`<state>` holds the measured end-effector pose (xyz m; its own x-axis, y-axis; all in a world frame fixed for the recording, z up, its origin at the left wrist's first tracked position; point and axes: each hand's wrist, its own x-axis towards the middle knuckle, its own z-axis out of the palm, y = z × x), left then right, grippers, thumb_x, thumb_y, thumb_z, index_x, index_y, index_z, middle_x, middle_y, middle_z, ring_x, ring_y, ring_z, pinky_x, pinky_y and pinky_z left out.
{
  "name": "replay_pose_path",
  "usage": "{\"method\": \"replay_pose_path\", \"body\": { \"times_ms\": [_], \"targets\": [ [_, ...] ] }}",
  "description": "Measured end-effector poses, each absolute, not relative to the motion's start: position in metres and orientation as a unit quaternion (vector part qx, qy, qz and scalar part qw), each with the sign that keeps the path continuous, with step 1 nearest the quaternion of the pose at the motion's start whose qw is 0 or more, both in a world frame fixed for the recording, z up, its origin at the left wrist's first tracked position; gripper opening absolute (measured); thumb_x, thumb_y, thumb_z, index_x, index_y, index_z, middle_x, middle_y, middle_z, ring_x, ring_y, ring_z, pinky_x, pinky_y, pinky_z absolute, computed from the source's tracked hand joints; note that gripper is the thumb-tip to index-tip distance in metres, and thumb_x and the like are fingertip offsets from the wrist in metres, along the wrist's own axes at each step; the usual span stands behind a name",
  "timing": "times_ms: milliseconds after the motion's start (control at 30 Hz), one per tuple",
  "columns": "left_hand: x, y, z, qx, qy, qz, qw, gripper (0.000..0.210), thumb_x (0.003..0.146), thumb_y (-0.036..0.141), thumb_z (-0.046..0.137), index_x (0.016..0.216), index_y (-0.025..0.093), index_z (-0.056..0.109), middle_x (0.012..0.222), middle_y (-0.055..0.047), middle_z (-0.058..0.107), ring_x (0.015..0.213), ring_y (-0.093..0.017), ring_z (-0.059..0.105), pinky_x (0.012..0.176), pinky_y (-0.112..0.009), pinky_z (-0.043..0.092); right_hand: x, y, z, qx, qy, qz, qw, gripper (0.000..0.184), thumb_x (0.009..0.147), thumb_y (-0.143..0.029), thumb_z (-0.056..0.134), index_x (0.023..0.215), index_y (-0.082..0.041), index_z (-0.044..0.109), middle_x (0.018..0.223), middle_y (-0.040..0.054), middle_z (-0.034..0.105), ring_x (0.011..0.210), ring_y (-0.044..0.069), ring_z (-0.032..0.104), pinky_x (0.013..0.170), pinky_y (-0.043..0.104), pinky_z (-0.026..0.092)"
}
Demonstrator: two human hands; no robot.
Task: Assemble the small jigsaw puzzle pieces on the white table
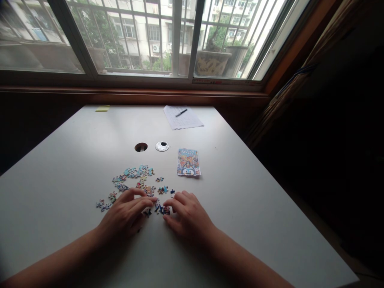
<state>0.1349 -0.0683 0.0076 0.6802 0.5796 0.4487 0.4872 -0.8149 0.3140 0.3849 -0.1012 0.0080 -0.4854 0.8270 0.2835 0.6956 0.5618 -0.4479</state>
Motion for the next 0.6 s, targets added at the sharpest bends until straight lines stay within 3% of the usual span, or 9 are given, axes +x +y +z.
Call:
{"method": "replay_pose_path", "body": {
  "times_ms": [400,600],
  "targets": [
    [0.135,-0.069,0.007,0.916,0.293,0.263,0.077,0.036,0.08,0.006,0.053,0.112,0.021,0.06,0.117,0.002,0.072,0.106,-0.025,0.053,0.094,-0.041,0.044,0.383,-0.095,0.026,-0.397,-0.902,0.036,0.164,0.013,0.098,-0.031,0.06,0.104,-0.023,0.068,0.086,0.0026,0.066,0.08,0.019,0.054,0.075,0.033,0.032],
    [0.136,-0.068,0.008,0.915,0.296,0.263,0.074,0.026,0.086,0.01,0.053,0.107,0.022,0.062,0.112,0.001,0.074,0.106,-0.024,0.054,0.093,-0.04,0.044,0.383,-0.08,0.038,-0.385,-0.909,0.023,0.159,0.021,0.101,-0.026,0.054,0.088,-0.021,0.07,0.077,0.0012,0.063,0.071,0.015,0.053,0.07,0.031,0.03]
  ]
}}
